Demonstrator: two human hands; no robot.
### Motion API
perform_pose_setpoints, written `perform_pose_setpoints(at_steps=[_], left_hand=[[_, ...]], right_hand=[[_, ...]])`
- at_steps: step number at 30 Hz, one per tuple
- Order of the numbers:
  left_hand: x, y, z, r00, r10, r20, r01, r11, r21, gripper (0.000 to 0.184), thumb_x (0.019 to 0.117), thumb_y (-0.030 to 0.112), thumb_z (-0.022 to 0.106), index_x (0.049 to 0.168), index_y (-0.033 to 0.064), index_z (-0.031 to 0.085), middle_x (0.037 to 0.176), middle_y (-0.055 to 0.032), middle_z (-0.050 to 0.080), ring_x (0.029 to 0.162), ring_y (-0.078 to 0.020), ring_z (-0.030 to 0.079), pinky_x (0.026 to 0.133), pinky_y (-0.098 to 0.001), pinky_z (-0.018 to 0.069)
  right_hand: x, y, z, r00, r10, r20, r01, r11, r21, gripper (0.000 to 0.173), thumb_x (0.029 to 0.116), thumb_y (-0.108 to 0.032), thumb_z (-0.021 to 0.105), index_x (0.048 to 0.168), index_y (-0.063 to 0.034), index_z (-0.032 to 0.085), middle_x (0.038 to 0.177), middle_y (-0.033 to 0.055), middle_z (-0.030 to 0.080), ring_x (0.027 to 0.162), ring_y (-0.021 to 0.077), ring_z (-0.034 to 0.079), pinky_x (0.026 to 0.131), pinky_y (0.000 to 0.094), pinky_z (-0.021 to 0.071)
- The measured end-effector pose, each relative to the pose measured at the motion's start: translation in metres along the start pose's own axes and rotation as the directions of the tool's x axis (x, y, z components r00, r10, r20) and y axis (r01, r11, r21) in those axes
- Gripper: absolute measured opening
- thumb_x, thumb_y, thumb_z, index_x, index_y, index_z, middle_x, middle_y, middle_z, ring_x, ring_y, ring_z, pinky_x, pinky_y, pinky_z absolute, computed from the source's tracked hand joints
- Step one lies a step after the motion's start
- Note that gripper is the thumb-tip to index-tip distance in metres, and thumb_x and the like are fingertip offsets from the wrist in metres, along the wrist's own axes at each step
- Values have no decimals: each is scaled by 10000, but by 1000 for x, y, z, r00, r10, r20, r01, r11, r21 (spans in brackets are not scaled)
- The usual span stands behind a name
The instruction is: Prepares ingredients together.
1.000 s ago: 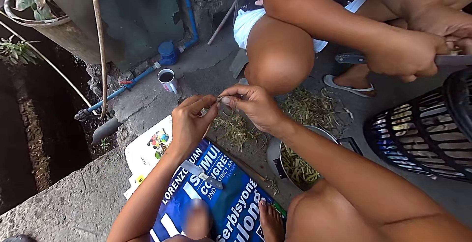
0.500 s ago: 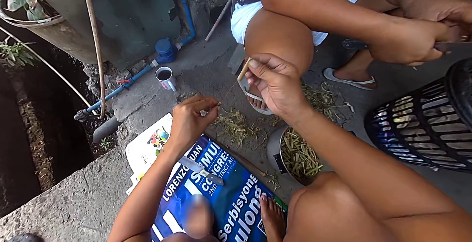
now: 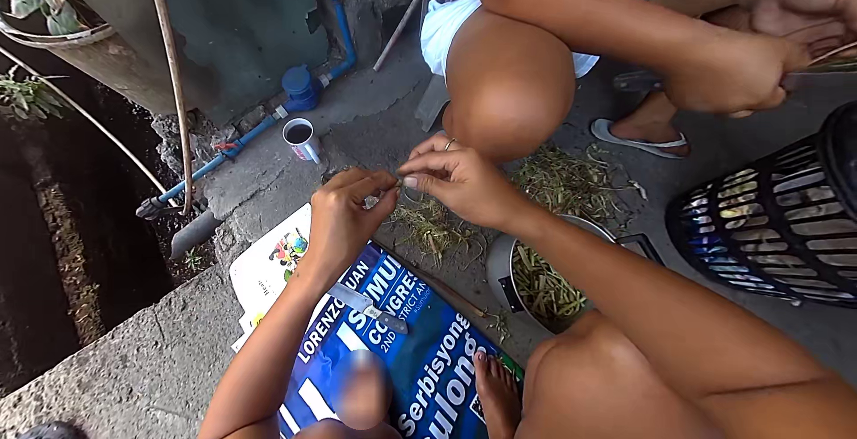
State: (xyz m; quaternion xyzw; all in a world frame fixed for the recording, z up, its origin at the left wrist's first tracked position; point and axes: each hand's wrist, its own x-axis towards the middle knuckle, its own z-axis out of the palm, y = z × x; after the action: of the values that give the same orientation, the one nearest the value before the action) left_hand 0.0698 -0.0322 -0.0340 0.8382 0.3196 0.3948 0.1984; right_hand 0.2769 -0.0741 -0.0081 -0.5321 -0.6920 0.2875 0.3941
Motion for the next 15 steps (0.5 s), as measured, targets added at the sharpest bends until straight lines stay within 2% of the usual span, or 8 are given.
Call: perform_pose_setpoints(at_steps=[2,5,8,10,12,15], left_hand=[[0,0,1,1000,17,3,-17,999,31,111,920,164,729,975,92,793,955,-35,750,866,-88,690,733,-236,542],[0,0,1,999,36,0,-36,997,63,113,921,165,726,975,94,795,960,-41,753,873,-109,694,742,-250,547],[0,0,0,999,41,6,-41,999,30,115,927,159,722,981,87,793,963,-43,748,853,-94,685,733,-229,542],[1,-1,-3,1000,0,23,2,998,-68,119,944,159,711,999,80,780,958,-19,734,818,-42,666,705,-187,539],[2,-3,-8,996,-68,50,77,973,-216,124,955,140,700,1028,60,760,957,0,720,794,-16,656,698,-173,548],[5,-8,-19,973,-206,105,231,861,-454,121,967,80,680,1067,46,739,974,20,722,832,-27,678,770,-206,582]], right_hand=[[-1,2,3,1000,-21,-5,20,999,-24,106,975,-107,675,986,-53,766,1086,81,639,848,87,618,724,216,536],[-1,3,3,999,-44,-2,44,999,-15,92,957,-95,674,934,-58,755,1061,62,637,841,66,599,714,193,513],[-1,4,3,1000,11,6,-12,989,148,99,946,-69,652,902,-54,739,1083,69,637,875,88,609,689,199,513],[0,5,6,997,79,17,-80,955,284,107,934,-55,646,874,-46,734,1104,78,648,936,110,625,714,218,533],[1,10,11,990,141,29,-143,928,345,106,928,-45,657,853,-40,732,1092,75,651,954,106,621,741,220,534],[4,30,22,974,220,46,-222,912,345,104,907,-12,675,818,-23,726,1053,87,649,944,104,616,742,221,527]])
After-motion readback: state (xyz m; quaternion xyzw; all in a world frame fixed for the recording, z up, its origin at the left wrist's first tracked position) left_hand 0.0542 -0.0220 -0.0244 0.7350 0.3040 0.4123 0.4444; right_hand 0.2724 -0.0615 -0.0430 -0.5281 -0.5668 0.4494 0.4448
